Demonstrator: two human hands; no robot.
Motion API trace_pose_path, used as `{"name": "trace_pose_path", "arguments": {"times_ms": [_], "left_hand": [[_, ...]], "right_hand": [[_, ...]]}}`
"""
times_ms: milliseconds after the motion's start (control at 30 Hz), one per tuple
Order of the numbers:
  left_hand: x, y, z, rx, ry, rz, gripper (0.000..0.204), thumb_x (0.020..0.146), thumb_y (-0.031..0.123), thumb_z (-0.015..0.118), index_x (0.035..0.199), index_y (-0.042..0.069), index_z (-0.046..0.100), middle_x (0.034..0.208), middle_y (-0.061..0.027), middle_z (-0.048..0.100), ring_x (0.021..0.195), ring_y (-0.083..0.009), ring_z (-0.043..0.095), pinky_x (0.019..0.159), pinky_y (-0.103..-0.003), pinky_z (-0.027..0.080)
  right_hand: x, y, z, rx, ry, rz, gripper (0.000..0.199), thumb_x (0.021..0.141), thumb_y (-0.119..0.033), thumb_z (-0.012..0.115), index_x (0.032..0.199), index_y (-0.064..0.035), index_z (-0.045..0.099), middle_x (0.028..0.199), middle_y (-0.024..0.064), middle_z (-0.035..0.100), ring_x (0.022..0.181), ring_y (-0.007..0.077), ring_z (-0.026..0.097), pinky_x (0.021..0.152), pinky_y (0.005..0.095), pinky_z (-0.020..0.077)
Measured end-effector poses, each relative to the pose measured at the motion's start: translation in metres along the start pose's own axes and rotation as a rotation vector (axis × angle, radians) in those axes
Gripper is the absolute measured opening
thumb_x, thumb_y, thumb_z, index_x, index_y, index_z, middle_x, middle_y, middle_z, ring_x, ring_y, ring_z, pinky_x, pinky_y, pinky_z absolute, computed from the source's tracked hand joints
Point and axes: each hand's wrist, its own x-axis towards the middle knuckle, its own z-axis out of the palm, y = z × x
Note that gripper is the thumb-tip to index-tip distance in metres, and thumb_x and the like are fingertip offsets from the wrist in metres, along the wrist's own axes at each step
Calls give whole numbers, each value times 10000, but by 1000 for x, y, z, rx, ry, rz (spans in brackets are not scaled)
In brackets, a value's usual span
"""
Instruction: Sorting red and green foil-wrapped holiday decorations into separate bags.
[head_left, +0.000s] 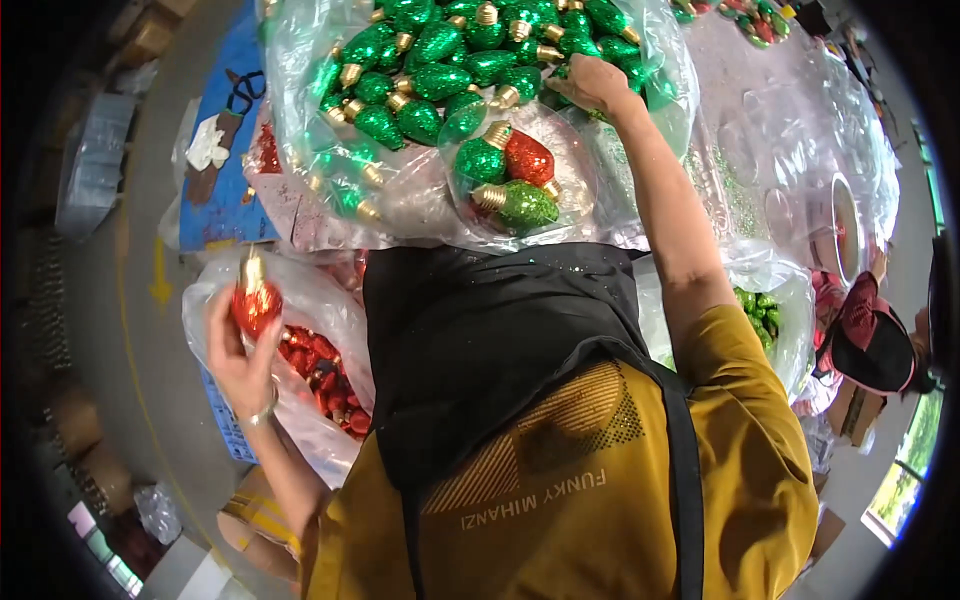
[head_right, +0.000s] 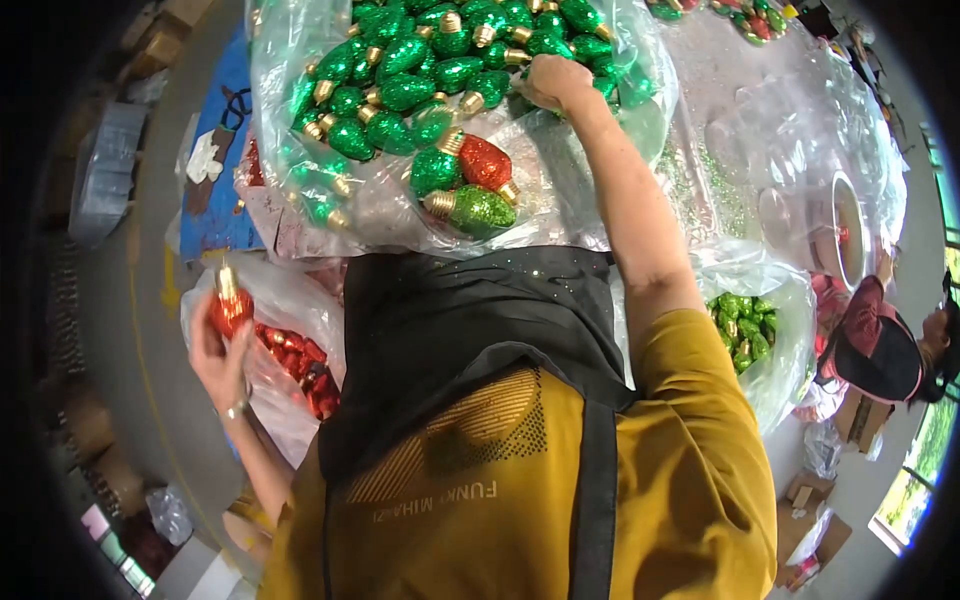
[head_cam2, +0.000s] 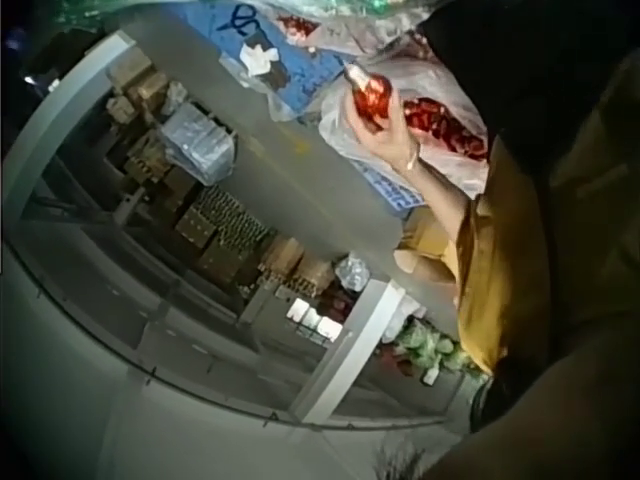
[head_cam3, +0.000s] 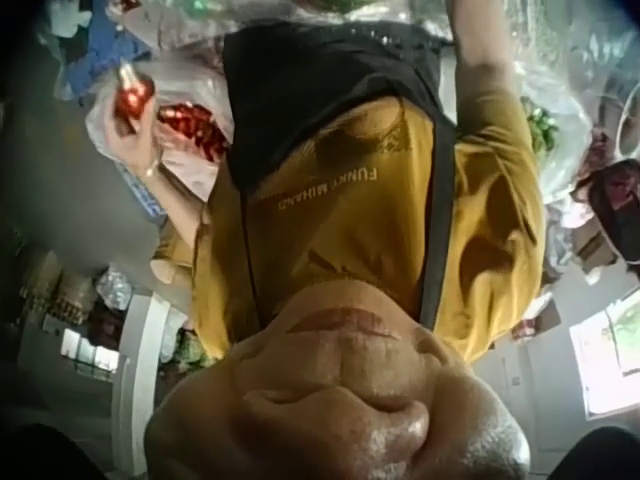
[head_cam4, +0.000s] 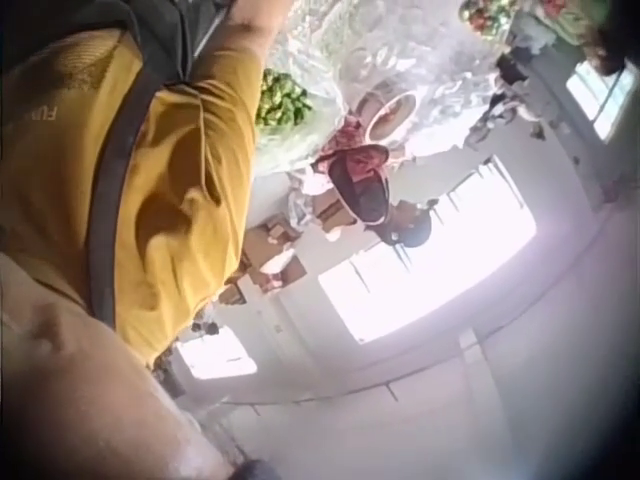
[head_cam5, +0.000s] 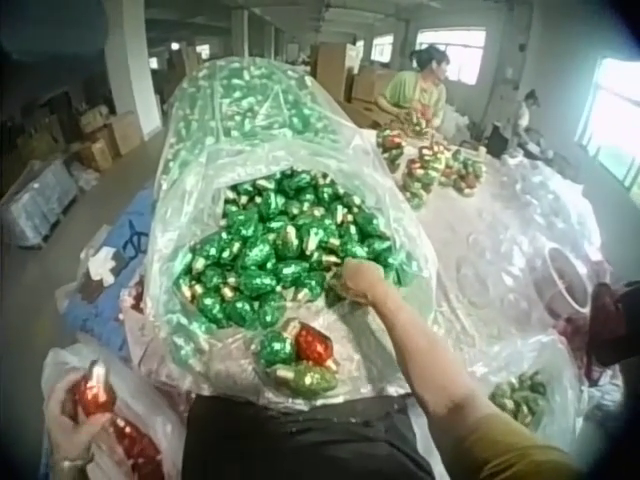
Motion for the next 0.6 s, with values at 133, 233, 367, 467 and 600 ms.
{"name": "trace_pose_path", "arguments": {"times_ms": [133,233,367,467,600], "left_hand": [[67,97,75,335,-240,625,595,632,52,784,1172,-23,548,1148,-155,583,1055,-300,572,903,-366,449],[80,135,133,280,-413,679,475,672,100,754,1105,-2,589,1076,-189,604,971,-287,606,827,-338,478],[101,132,179,377,-607,554,430,668,217,715,997,-30,595,887,-182,618,806,-321,612,717,-368,485],[103,127,197,442,-661,512,424,676,242,710,974,-36,593,805,-161,621,721,-301,605,660,-362,477],[105,132,205,423,-749,399,393,713,229,731,980,-26,598,766,-112,626,639,-195,596,592,-302,460]], "right_hand": [[1,-12,-10,-75,-132,-114,460,775,-348,615,1006,35,512,899,237,640,893,378,626,775,440,498],[-24,-9,-13,-139,-120,-181,382,797,-232,544,1041,59,506,967,229,644,933,365,630,814,429,501],[-39,0,-2,-104,-54,-46,354,826,-224,494,1051,50,499,983,234,639,942,359,629,825,422,499],[-45,-2,-5,-99,-34,-30,332,844,-218,451,1043,44,497,961,230,646,927,338,639,815,424,500],[-38,2,1,-62,-6,-34,326,849,-223,458,1027,46,505,954,219,652,918,340,642,797,420,504]]}}
